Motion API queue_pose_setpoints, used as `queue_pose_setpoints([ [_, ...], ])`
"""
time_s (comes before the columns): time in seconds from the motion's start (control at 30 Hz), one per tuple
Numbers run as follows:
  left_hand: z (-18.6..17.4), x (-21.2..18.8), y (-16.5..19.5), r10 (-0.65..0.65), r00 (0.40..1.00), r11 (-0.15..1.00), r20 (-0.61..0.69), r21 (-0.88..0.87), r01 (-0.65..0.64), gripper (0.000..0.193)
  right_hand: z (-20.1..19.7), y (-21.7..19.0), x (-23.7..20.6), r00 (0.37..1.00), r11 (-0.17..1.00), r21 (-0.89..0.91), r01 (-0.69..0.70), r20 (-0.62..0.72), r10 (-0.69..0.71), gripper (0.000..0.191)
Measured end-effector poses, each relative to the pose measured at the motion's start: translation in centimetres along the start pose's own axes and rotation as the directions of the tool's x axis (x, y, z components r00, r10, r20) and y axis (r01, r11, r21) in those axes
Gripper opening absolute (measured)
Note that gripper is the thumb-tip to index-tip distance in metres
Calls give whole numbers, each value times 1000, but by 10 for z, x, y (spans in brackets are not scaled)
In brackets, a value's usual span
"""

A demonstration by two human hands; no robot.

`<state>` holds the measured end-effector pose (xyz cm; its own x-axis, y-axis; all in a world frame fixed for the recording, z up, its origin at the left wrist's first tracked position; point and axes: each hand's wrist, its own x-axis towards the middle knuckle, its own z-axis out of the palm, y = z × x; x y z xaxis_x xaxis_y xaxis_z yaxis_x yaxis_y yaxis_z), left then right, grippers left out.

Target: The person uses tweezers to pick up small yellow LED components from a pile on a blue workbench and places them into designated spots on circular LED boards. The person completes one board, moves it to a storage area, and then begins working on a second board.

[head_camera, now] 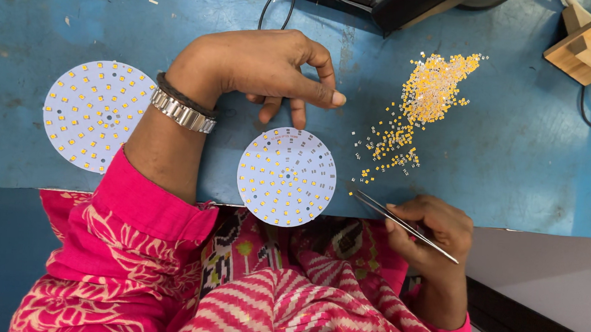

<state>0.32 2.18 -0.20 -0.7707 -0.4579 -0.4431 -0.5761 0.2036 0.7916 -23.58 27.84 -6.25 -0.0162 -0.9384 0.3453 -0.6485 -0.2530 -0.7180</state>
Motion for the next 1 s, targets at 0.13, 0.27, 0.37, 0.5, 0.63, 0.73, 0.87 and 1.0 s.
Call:
queue_pose_setpoints([
  [0.13, 0, 0, 0, -7, 1000, 1000, -2, 2, 7, 45, 2, -1, -1, 999, 1000, -17, 20, 28, -20, 16],
  [0.27, 1, -1, 1, -5, 1000, 1000, -9, 3, 5, 45, 1, 0, -1, 1000, 999, -33, 4, 8, -3, 16],
  [0.37, 0, -1, 0, -9, 1000, 1000, -12, 8, 9, 45, 1, 1, -1, 1000, 1000, -25, 0, -4, 0, 16],
  [0.5, 0, 0, -1, -1, 1000, 1000, -5, 7, 1, 46, 2, 2, -1, 999, 1000, -5, 30, 34, -30, 17],
  [0.63, 0, 4, -2, -3, 1000, 1000, 13, -9, 3, 47, 4, -3, 2, 1000, 999, -28, 28, 15, -28, 15],
  [0.73, 0, 5, -4, 7, 1000, 1000, 29, -18, -7, 49, 11, -9, 6, 999, 999, 48, -17, 46, 15, 14],
  [0.87, 1, 7, -6, 10, 999, 999, 38, -41, -8, 50, 26, -15, 16, 990, 993, 116, 25, 133, -41, 15],
  [1.0, 1, 8, -6, 16, 999, 999, 35, -47, -14, 51, 33, -20, 23, 989, 994, 100, 47, 138, -61, 15],
])
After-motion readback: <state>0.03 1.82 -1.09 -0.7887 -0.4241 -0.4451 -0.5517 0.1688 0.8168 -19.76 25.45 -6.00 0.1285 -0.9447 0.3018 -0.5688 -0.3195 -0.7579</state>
